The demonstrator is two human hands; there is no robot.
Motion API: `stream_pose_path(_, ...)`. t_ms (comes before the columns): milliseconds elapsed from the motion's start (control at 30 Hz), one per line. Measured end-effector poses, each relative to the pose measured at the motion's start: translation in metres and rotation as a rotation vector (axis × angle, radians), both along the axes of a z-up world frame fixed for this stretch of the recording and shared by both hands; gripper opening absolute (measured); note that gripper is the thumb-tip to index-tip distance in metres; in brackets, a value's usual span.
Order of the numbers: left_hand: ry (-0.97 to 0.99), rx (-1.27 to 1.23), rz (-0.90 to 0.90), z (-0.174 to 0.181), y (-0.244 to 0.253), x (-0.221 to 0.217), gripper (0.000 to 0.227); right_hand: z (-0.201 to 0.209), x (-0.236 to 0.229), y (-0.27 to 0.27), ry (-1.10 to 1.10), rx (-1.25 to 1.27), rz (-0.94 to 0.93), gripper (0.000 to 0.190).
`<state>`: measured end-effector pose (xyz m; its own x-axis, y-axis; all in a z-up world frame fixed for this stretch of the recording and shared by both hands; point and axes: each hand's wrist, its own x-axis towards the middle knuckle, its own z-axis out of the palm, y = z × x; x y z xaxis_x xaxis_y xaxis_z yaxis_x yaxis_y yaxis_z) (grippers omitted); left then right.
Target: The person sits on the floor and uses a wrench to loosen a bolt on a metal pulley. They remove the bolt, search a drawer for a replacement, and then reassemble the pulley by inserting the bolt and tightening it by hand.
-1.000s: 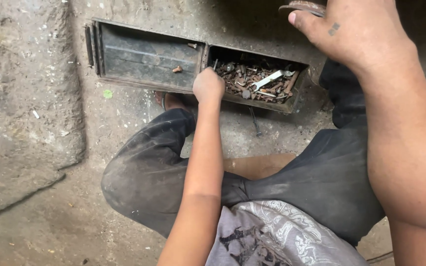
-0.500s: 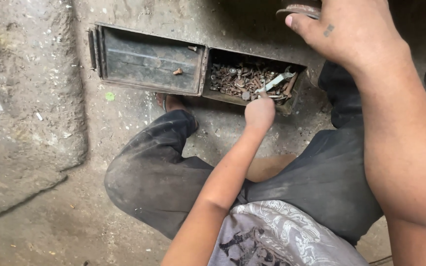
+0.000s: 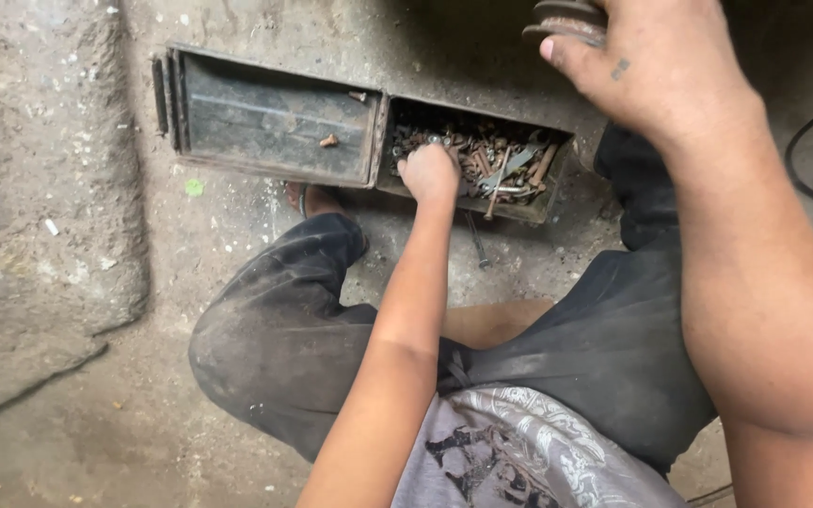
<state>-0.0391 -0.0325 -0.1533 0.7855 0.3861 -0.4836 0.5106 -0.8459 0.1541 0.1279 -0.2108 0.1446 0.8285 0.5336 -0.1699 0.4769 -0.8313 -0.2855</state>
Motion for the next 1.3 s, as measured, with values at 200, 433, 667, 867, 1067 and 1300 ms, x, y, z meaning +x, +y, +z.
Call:
stream_pose_path(200, 0.246, -0.005, 0.071, -0.012, -0.010, 0.012, 0.026, 0.009, -0.001, -0.002, 0.029, 0.139, 0.001, 0.032)
stream_pose_path(433, 0.088, -0.238, 0.081, -0.014, 0.010, 0.006, 0.020, 0.010, 0.003, -0.003, 0.015, 0.123, 0.000, 0.027)
stream_pose_path(667, -0.213, -1.261, 0.576, 0.139, 0.044, 0.007, 0.035, 0.019, 0.005, 0.007, 0.022, 0.018, -0.064, 0.036)
stream_pose_path(867, -0.233, -1.707, 0.673, 0.214, 0.080, -0.004, 0.033, 0.032, 0.006, 0.015, 0.070, 0.123, -0.087, 0.037)
stream_pose_path(1067, -0.288, -0.657, 0.727, 0.189, 0.151, -0.006, 0.024, 0.038, 0.006, 0.014, 0.125, 0.110, -0.152, 0.036)
stream_pose_path(1300, -0.177, -0.100, 0.053, 0.088, 0.182, 0.018, 0.024, 0.039, 0.005, 0.005, 0.118, 0.043, -0.178, 0.045)
